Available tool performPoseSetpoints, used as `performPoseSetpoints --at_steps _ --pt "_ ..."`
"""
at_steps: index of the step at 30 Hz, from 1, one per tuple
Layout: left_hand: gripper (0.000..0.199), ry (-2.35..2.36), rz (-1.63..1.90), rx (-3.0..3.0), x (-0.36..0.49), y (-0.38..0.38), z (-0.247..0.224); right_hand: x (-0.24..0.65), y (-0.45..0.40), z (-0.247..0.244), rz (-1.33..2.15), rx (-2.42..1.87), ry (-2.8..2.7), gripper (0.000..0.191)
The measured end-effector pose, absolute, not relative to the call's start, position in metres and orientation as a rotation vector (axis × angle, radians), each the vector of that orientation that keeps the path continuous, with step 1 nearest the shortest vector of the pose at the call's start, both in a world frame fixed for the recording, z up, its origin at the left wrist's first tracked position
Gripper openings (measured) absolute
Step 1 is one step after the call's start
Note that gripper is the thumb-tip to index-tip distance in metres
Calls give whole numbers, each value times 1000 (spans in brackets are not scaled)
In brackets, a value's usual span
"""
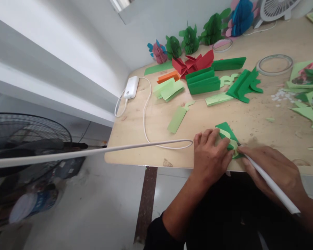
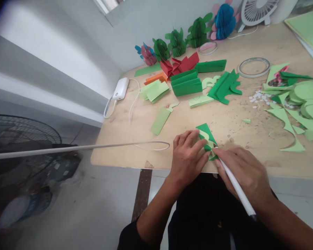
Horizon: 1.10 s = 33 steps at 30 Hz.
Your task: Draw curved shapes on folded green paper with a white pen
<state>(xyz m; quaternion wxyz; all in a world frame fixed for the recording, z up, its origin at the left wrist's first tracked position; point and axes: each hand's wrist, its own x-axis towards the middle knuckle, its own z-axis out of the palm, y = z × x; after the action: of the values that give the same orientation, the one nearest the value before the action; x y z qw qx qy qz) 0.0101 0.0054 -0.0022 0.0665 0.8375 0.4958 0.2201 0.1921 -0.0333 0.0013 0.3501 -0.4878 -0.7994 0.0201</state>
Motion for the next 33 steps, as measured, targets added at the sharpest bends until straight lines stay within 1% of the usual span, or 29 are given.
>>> performPoseSetpoints --at_steps 4,7,10,13,16,33 --pt "22 1512 679 2522 12 4 -4 194 -32 5 221 -1288 -1948 28" --pt "23 1507 681 2513 12 4 -4 197 -27 14 402 -1508 -1723 23" --pt "22 1504 699 2506 11 4 -4 199 -19 23 545 -1737 -1557 35" --pt "23 1501 703 2506 11 4 -4 199 -12 25 617 -1820 -1547 43" --pt "23 1499 691 2511 11 4 -5 197 -11 22 616 -1864 -1535 47" --pt "23 1498 675 2507 11 4 -4 194 -7 23 569 -1851 -1590 47"
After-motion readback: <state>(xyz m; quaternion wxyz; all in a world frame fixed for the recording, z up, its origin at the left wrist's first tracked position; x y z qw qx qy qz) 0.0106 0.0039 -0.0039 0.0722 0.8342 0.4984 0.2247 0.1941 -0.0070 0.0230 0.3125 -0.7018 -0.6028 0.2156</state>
